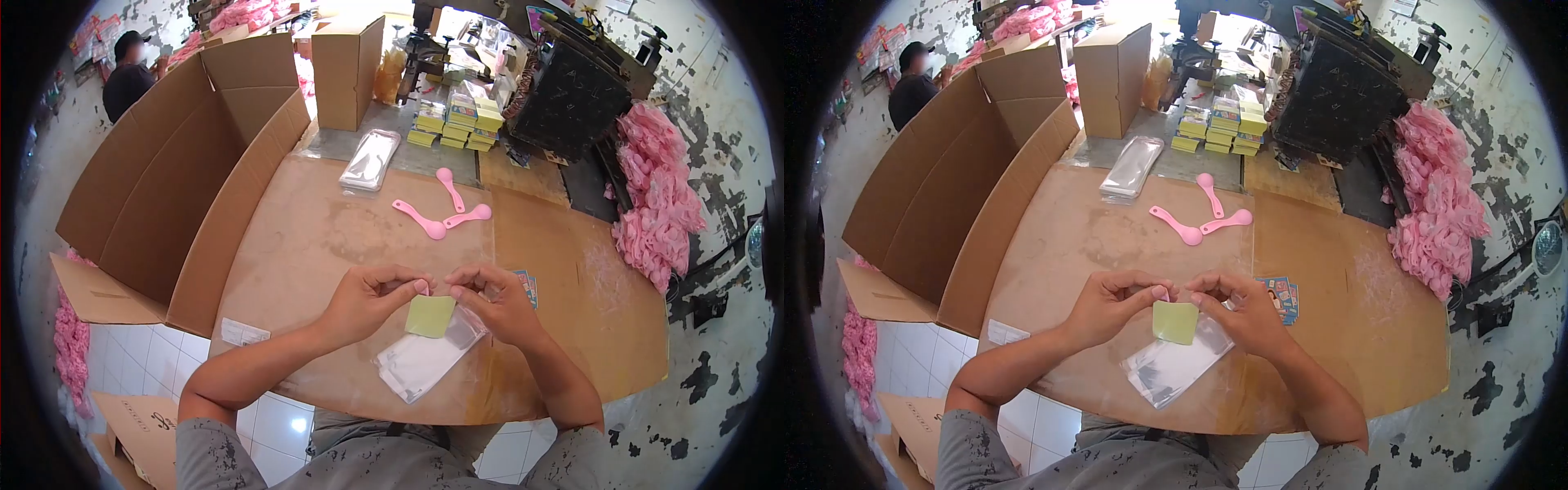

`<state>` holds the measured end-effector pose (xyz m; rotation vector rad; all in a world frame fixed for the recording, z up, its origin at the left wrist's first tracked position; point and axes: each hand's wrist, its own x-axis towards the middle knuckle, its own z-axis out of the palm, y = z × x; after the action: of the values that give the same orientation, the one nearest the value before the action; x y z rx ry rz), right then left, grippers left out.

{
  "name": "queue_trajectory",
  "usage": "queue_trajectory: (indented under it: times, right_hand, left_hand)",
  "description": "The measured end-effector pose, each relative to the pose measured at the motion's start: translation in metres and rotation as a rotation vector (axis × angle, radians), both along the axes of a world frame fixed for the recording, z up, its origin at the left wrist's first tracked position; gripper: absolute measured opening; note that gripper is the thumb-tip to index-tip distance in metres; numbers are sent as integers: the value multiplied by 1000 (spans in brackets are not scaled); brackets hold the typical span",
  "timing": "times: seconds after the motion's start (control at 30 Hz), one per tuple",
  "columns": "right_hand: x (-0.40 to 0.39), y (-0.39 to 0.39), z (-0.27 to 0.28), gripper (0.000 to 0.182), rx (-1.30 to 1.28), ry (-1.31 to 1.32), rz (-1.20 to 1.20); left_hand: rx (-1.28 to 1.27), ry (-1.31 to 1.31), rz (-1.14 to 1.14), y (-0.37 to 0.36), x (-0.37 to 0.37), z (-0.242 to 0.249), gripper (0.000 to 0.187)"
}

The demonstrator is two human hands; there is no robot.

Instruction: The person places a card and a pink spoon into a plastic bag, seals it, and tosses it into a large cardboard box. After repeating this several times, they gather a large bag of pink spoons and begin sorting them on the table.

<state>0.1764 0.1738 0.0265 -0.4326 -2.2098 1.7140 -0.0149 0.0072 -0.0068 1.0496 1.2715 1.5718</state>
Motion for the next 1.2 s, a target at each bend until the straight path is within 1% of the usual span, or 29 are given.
queue_trajectory:
  times: [0.07,0.17,0.27,0.37,0.47,0.57,0.67,0.77,0.87,0.97,1.07,1.17,1.2]
  right_hand:
    - [0,2,-4,19,2,39,-24]
    - [3,6,-12,18,-19,60,-86]
    - [2,6,-6,16,-175,87,-59]
    - [3,12,-13,15,-149,181,-1]
    - [8,18,-12,15,-104,90,4]
    - [11,17,-8,14,-74,64,-8]
    - [10,17,-12,14,57,63,-9]
    - [10,18,-13,14,44,39,-22]
    - [10,21,-19,21,71,60,-1]
    - [7,13,-19,30,-178,125,-61]
    - [8,7,-5,39,-140,-3,56]
    - [11,11,-16,34,-99,-71,65]
    - [10,10,-13,33,-83,-53,65]
  left_hand:
    - [7,5,8,0,-1,-2,28]
    - [53,53,50,0,-1,-5,26]
    - [77,83,22,-1,-2,3,25]
    - [154,105,-14,2,-6,-3,24]
    - [98,151,-37,2,-11,-6,26]
    - [67,-111,-80,4,-12,-9,26]
    - [14,-121,-83,5,-9,-10,28]
    - [-10,-33,-51,7,-6,-10,28]
    - [-43,-47,-64,10,-7,-11,29]
    - [-46,12,-46,8,-6,-6,28]
    - [-51,7,-27,7,-9,-5,31]
    - [41,-31,23,9,-8,-4,35]
    - [77,-63,25,9,-5,-3,35]
